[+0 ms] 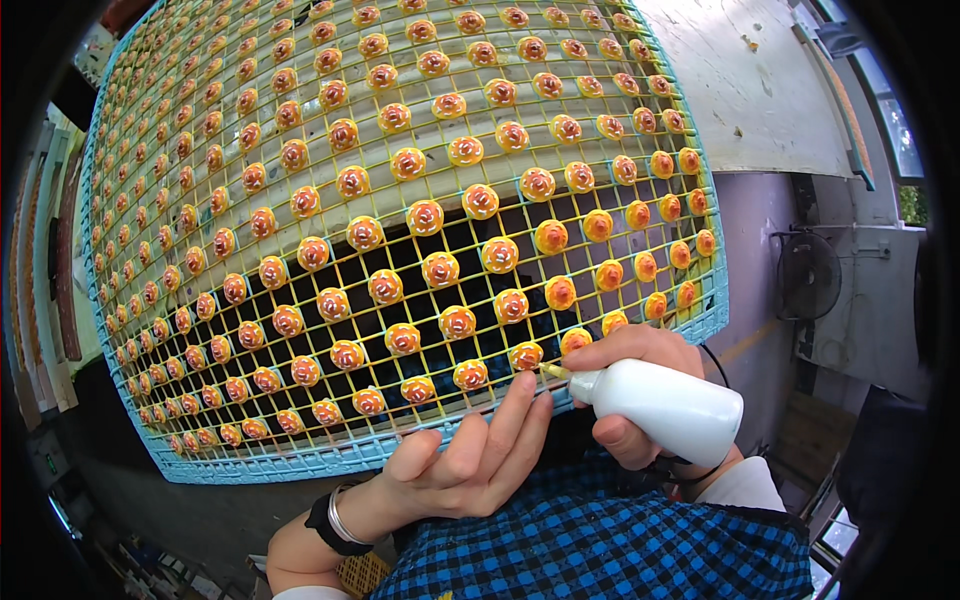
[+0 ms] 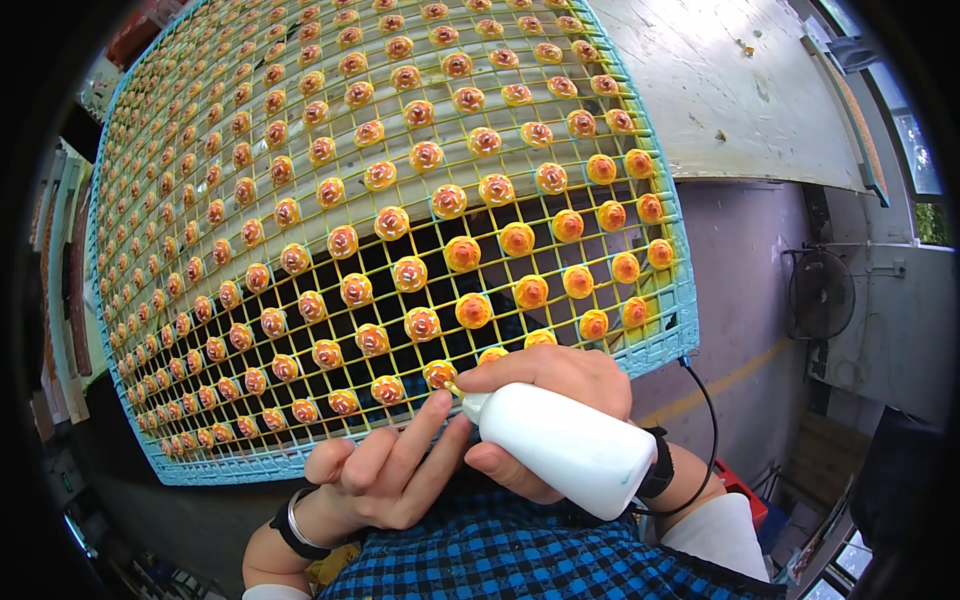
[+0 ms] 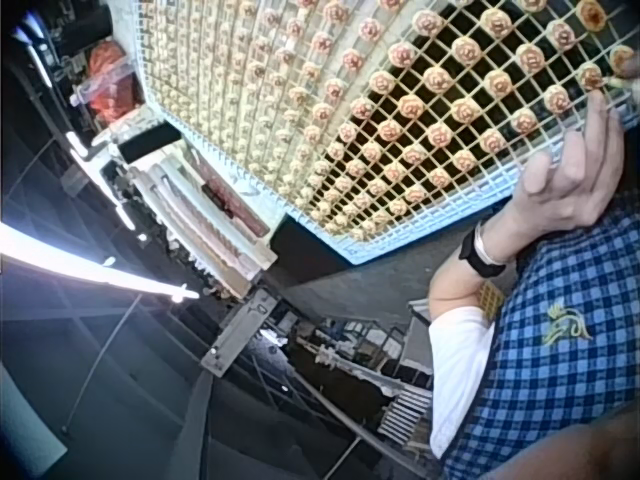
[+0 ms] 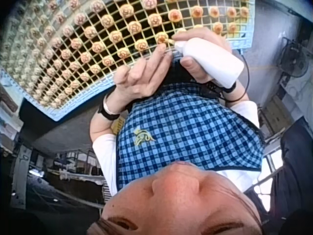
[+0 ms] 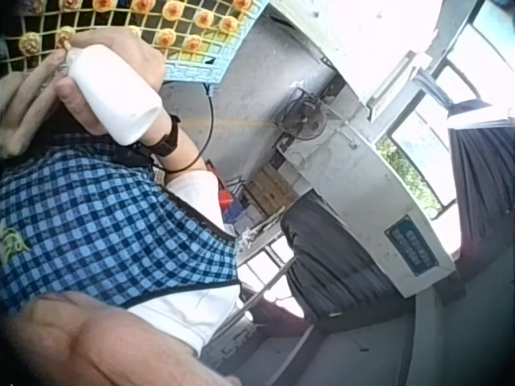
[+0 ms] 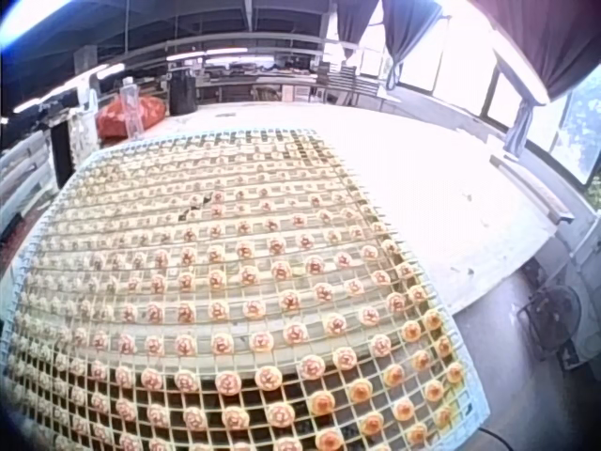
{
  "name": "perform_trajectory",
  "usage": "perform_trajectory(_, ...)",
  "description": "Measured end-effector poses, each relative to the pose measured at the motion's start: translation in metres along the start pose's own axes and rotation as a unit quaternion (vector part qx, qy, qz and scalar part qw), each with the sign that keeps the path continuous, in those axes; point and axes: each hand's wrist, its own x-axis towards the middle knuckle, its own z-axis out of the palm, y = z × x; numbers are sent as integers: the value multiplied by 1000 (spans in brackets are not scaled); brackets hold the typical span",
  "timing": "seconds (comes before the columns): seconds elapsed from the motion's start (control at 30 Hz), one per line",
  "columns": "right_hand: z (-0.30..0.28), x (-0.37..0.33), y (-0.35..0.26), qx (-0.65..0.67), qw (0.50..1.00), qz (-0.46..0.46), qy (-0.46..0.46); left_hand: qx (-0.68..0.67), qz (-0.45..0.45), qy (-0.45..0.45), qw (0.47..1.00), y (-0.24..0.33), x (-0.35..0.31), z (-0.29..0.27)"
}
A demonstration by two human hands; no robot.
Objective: Applying adhesive or sealant from a squeeze bottle onto a large grid of small decorative round objects.
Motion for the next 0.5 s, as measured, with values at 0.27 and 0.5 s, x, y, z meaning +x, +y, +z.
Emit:
perform_trajectory(0.27, -2, 6, 7, -60, 993, -97, -18, -5, -4, 0, 1000, 0, 1, 0)
perform_trajectory(0.5, -5, 5, 6, -36, 996, -73, -33, -4, -4, -1, 1000, 0, 0, 0)
